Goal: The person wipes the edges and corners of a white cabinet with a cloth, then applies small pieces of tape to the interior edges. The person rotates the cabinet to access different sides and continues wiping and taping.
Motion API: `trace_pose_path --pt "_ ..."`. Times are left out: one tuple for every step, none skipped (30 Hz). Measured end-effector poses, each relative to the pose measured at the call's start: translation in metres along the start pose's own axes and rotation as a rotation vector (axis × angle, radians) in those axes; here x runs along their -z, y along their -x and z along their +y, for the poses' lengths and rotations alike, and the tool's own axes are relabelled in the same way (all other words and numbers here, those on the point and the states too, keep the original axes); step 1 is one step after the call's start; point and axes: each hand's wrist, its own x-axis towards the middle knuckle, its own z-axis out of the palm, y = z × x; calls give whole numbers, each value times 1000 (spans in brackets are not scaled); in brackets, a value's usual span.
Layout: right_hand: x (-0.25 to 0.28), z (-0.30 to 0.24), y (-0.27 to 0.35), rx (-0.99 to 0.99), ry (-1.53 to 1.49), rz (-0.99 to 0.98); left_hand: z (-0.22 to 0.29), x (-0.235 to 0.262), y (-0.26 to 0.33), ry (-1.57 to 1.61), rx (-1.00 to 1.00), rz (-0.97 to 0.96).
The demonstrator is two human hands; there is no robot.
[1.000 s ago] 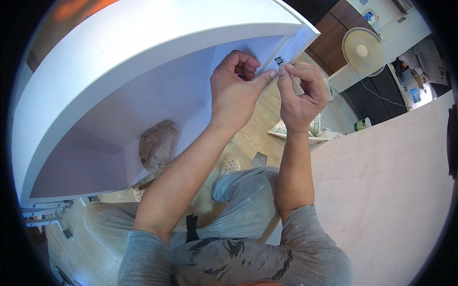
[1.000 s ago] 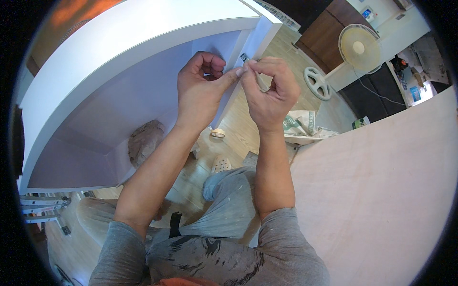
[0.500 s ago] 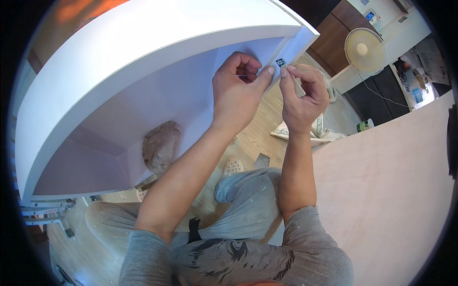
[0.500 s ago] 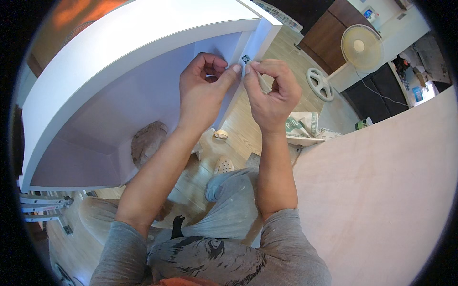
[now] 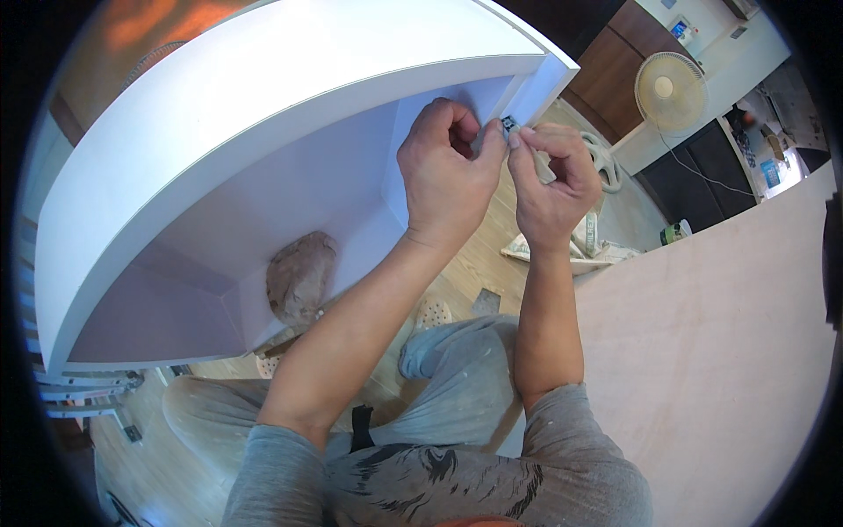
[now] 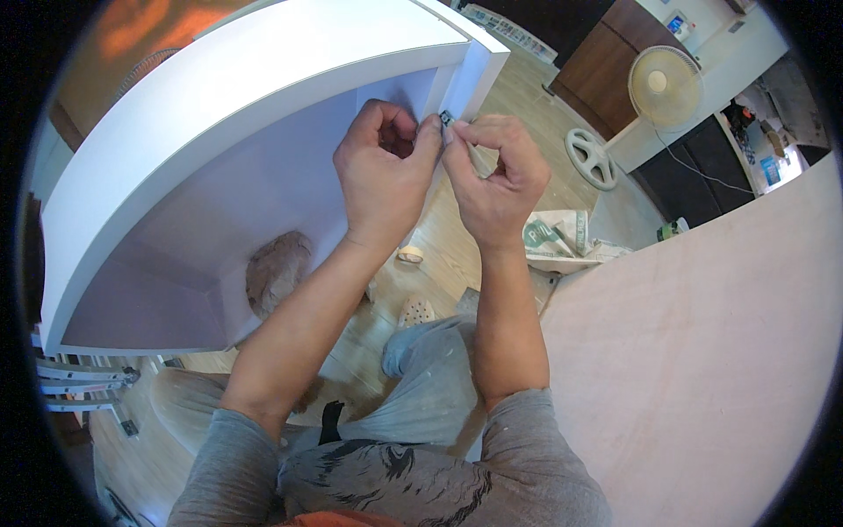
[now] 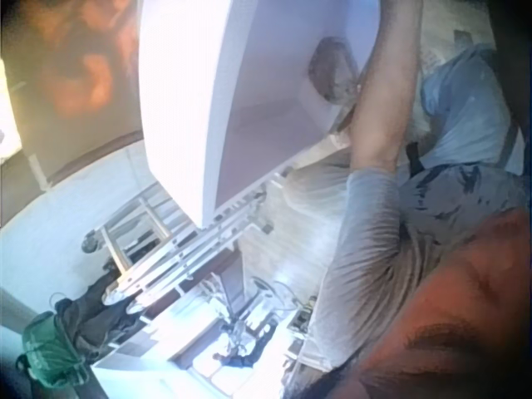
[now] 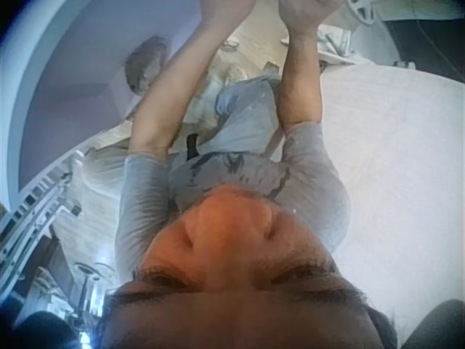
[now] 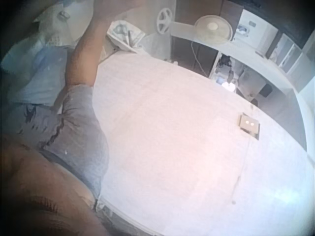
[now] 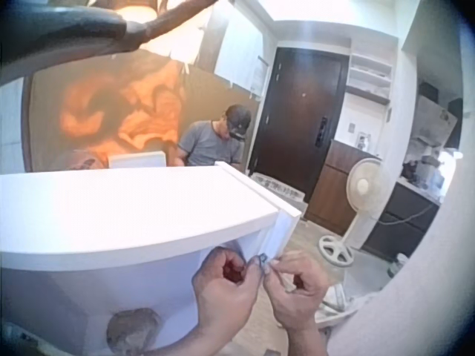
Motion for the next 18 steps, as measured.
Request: trace_pose_path --pt "0 0 0 -6 4 -8 0 0 0 32 17 1" --pt "1 1 1 -12 8 -17 -1 0 1 63 34 2" --pt "2 1 1 -19 11 -26 -1 1 1 95 51 4" --pt "2 0 0 -39 -6 -28 -1 2 0 82 53 -9" --pt "3 -2 0 -60 -23 -31 -1 4 0 69 54 -21" --pt "4 -3 -1 -80 -41 -34 -1 6 -1 57 56 -33" --pt "6 -4 0 -91 -52 -51 -1 7 -1 59 69 -42" --pt "8 -4 1 -103 -62 -68 -1 8 0 62 83 -51" --pt "10 -3 1 -114 -73 -86 -2 9 0 64 97 -60" --pt "12 -2 1 -103 -78 -97 -3 9 1 70 95 -67" --pt "13 -1 0 -91 -83 -109 -4 9 2 75 93 -74" --pt "14 0 -1 -80 -87 -121 -6 10 3 81 91 -82" --pt "15 0 0 -85 -87 -138 -8 11 4 75 92 -84" --pt "16 -1 0 -90 -87 -155 -10 12 5 70 94 -87" --pt "17 -2 1 -96 -87 -171 -11 14 6 64 96 -89" --pt "17 -3 1 -90 -82 -174 -11 15 7 74 96 -90" --pt "18 -3 1 -85 -77 -176 -12 15 8 83 96 -91" --pt "18 -4 1 -79 -72 -178 -12 16 9 92 96 -91"
